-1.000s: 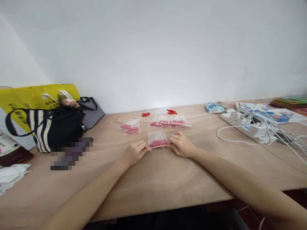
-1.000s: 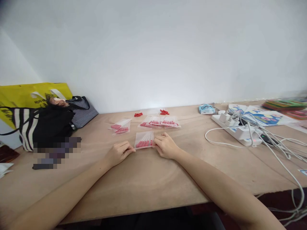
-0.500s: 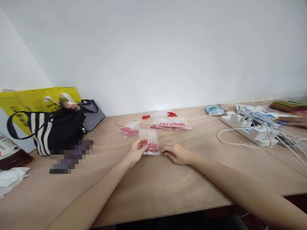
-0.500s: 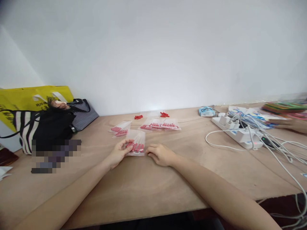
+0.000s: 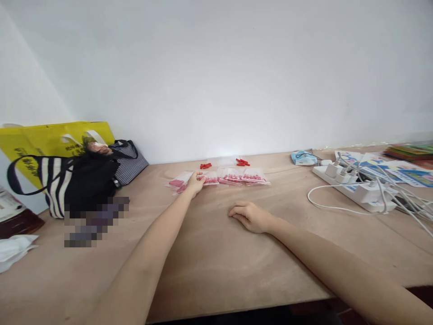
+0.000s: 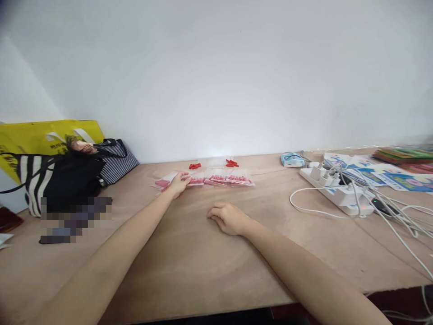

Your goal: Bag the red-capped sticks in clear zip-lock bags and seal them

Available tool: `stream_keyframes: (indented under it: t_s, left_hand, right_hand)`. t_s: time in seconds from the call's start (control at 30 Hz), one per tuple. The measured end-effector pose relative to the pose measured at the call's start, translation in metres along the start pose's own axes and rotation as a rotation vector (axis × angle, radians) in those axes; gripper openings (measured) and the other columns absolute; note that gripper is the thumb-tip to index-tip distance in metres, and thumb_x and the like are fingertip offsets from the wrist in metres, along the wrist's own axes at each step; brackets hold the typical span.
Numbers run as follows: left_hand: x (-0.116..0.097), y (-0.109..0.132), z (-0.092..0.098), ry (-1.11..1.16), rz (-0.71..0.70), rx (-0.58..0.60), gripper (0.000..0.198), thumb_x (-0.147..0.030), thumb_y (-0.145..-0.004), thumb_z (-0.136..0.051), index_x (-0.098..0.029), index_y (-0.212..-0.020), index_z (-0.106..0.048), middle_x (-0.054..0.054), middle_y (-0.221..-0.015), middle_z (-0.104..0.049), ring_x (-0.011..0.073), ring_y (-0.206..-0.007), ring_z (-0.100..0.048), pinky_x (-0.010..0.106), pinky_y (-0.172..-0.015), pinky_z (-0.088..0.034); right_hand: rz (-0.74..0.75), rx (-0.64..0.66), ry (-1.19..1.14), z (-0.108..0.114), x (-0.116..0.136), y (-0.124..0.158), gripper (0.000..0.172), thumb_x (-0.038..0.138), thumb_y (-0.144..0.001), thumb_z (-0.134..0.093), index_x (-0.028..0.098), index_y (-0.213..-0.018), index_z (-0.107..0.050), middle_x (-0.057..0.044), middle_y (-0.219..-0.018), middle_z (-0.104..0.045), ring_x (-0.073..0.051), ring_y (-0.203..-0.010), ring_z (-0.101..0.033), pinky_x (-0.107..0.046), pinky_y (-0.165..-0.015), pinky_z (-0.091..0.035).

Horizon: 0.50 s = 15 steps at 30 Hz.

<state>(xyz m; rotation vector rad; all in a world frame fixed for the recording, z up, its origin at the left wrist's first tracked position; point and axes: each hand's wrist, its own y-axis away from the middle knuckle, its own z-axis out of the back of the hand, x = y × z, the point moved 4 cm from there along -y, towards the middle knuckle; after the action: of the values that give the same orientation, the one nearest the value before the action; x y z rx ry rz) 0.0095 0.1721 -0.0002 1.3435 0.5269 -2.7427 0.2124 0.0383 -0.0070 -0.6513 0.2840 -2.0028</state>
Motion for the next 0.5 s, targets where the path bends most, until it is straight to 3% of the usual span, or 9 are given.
stream_keyframes:
  t_s: [0.1, 0.23, 0.37, 0.5]
  left_hand:
    - [-0.002, -0.005, 0.008, -0.198, -0.068, -0.043, 0.028, -0.026, -0.068, -0.062, -0.014, -0.092, -0.055, 0.013, -0.1, -0.056, 0.0266, -0.101, -0.05, 0.039, -0.088, -0.037]
    - [0.008, -0.007, 0.044, -0.406, -0.128, -0.06, 0.026, -0.031, -0.076, -0.048, -0.016, -0.095, -0.057, 0.012, -0.115, -0.05, 0.0288, -0.117, -0.033, 0.042, -0.1, -0.02]
    - [0.037, -0.007, 0.082, -0.535, -0.09, 0.04, 0.033, -0.03, -0.08, -0.038, -0.015, -0.102, -0.058, 0.01, -0.119, -0.05, 0.0263, -0.116, -0.038, 0.038, -0.098, -0.025]
    - [0.057, 0.007, 0.099, -0.611, -0.087, 0.112, 0.036, -0.037, -0.082, -0.033, -0.023, -0.108, -0.055, 0.001, -0.12, -0.051, 0.0216, -0.114, -0.042, 0.032, -0.095, -0.031]
  right_hand:
    - [-0.005, 0.004, 0.0, 0.001, -0.001, 0.0, 0.02, 0.015, -0.084, -0.039, 0.017, -0.091, -0.057, -0.006, -0.089, -0.059, -0.013, -0.082, -0.055, -0.026, -0.072, -0.044]
    - [-0.015, 0.007, 0.009, 0.001, -0.002, 0.0, 0.019, 0.014, -0.082, -0.041, 0.017, -0.09, -0.057, -0.006, -0.09, -0.059, -0.013, -0.082, -0.055, -0.026, -0.073, -0.044]
    - [-0.011, 0.01, 0.011, 0.001, -0.002, 0.0, 0.018, 0.014, -0.082, -0.042, 0.017, -0.089, -0.058, -0.005, -0.089, -0.059, -0.013, -0.08, -0.055, -0.025, -0.072, -0.044]
    - [-0.013, -0.001, 0.017, 0.002, -0.003, 0.001, 0.017, 0.014, -0.082, -0.043, 0.018, -0.089, -0.057, -0.005, -0.088, -0.059, -0.013, -0.079, -0.056, -0.025, -0.071, -0.044]
